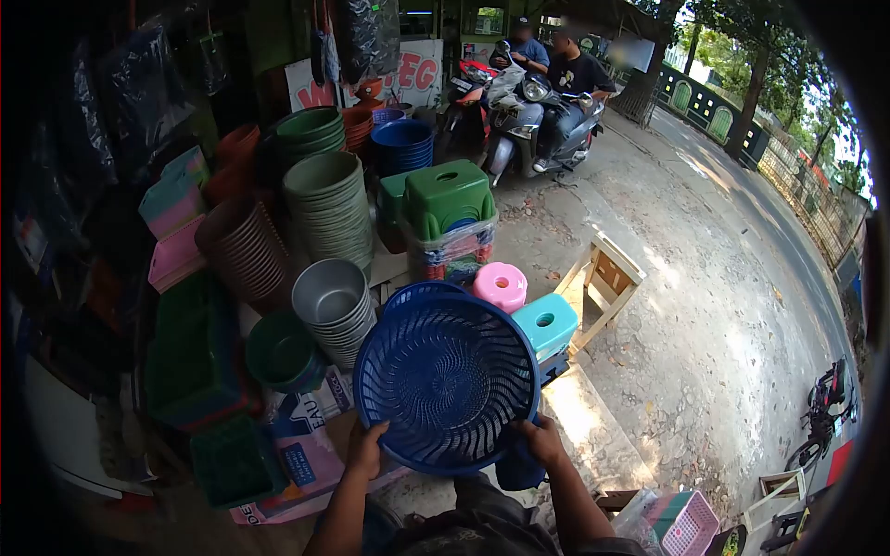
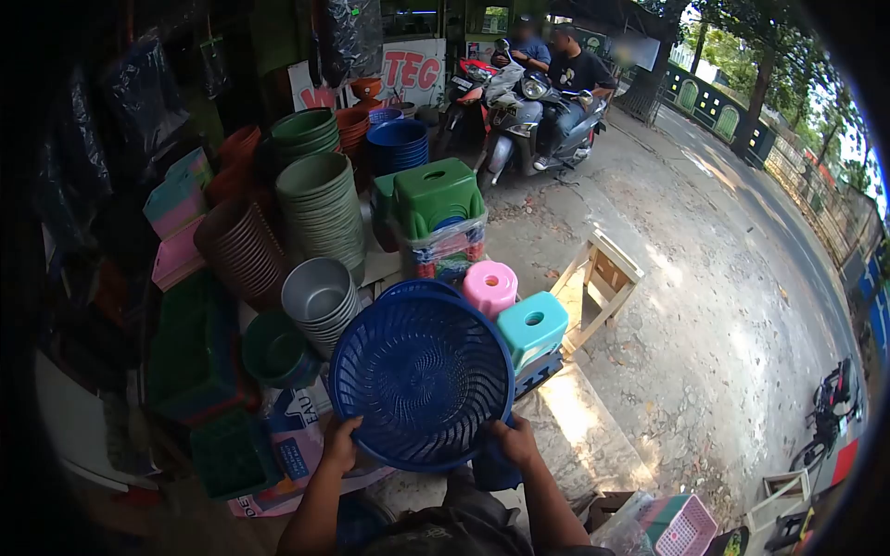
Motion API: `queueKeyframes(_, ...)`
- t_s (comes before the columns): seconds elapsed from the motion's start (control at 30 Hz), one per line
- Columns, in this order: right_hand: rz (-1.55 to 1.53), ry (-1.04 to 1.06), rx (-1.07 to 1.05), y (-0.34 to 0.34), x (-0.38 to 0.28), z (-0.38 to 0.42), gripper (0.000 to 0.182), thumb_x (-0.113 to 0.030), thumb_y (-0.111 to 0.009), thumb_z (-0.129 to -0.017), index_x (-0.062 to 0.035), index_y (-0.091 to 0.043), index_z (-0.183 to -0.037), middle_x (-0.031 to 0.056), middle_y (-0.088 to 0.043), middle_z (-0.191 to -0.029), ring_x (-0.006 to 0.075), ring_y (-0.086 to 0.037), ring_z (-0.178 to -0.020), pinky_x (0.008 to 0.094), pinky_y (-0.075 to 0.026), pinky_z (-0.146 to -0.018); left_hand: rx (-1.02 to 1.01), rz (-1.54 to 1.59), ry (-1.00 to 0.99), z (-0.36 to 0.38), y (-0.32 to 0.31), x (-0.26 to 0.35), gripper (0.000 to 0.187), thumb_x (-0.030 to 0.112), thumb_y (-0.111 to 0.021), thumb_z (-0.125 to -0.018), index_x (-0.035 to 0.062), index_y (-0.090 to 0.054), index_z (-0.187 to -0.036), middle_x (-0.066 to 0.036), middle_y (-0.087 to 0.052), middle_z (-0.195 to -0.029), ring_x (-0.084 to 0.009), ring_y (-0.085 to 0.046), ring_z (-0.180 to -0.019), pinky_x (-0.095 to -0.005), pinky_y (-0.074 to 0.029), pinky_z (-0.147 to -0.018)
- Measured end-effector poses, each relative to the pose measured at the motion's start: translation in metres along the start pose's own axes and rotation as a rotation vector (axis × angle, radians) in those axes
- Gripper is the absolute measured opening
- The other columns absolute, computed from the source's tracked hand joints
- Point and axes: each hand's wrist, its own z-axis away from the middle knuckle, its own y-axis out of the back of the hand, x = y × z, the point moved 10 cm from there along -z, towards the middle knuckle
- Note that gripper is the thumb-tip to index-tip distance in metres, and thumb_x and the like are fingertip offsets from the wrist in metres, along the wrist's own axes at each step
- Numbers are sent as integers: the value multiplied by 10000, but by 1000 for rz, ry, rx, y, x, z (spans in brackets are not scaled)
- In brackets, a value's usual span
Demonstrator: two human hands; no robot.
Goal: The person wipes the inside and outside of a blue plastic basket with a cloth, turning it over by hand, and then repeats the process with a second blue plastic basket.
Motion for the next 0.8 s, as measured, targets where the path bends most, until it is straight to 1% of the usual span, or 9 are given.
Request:
queueKeyframes(0.1, -26, -32, 78, 13, 6, -43, 224, -89, -620, -818, 29, -627, -1008, 94, -665, -894, 190, -636, -765, 308, -517, -734, 116, -303, -98, -53, -5, 4, 517, 93, -605, -783, 5, -462, -1272, -139, -555, -1204, -254, -548, -1081, -375, -415, -953)
queueKeyframes(0.2, -20, -110, 91, 9, 14, -92, 225, -96, -617, -820, 23, -625, -1011, 90, -661, -902, 188, -631, -773, 304, -513, -739, 159, -565, -253, -91, -29, 25, 607, 44, -631, -779, 28, -382, -1332, -144, -531, -1221, -275, -525, -1121, -372, -383, -985)
queueKeyframes(0.27, -94, -142, 74, 2, 19, -127, 221, -101, -615, -824, 20, -625, -1008, 88, -658, -907, 186, -629, -773, 302, -511, -732, 264, -949, -329, -110, -42, 42, 706, 51, -647, -778, 8, -297, -1389, -222, -516, -1251, -339, -503, -1175, -392, -372, -1002)
queueKeyframes(0.37, -71, -180, 55, -10, 21, -183, 213, -116, -607, -836, 8, -622, -1008, 81, -649, -908, 182, -626, -766, 299, -508, -697, 381, -996, -429, -167, -25, 40, 795, 63, -648, -781, 8, -198, -1435, -264, -478, -1288, -377, -492, -1193, -405, -373, -1011)
queueKeyframes(0.5, -203, -280, -18, -28, 50, -243, 235, -126, -609, -843, -12, -611, -1049, 62, -640, -879, 166, -618, -740, 291, -505, -674, 363, -1245, -344, -215, -30, 31, 871, 62, -651, -780, 6, -111, -1461, -290, -440, -1322, -396, -492, -1189, -409, -383, -1015)
queueKeyframes(0.57, -177, -319, -33, -31, 64, -264, 320, -219, -681, -809, 1, -642, -1038, 66, -653, -903, 160, -617, -792, 293, -490, -728, 370, -1337, -82, -236, -16, 7, 918, 83, -658, -788, 16, -50, -1472, -303, -408, -1348, -410, -473, -1203, -415, -383, -1022)
queueKeyframes(0.6, -165, -337, -43, -35, 70, -270, 320, -219, -681, -809, 1, -642, -1038, 66, -653, -903, 160, -617, -792, 293, -490, -728, 386, -1332, -63, -241, -12, 7, 918, 83, -658, -788, 16, -50, -1472, -303, -408, -1348, -410, -473, -1203, -415, -383, -1022)
queueKeyframes(0.67, 40, -330, 34, -26, 77, -282, 441, -337, -698, -811, 17, -639, -1066, 121, -667, -951, 203, -637, -834, 314, -495, -765, 339, -1315, 185, -251, 1, -12, 935, 120, -654, -807, 45, -11, -1481, -281, -428, -1347, -410, -490, -1184, -419, -395, -1014)
queueKeyframes(0.8, 529, -242, 61, -12, 79, -302, 502, -423, -674, -829, 32, -644, -1038, 108, -663, -935, 206, -632, -785, 316, -506, -723, 327, -1348, 237, -270, 20, -31, 940, 199, -651, -831, 70, 12, -1485, -241, -485, -1314, -397, -526, -1149, -416, -418, -990)
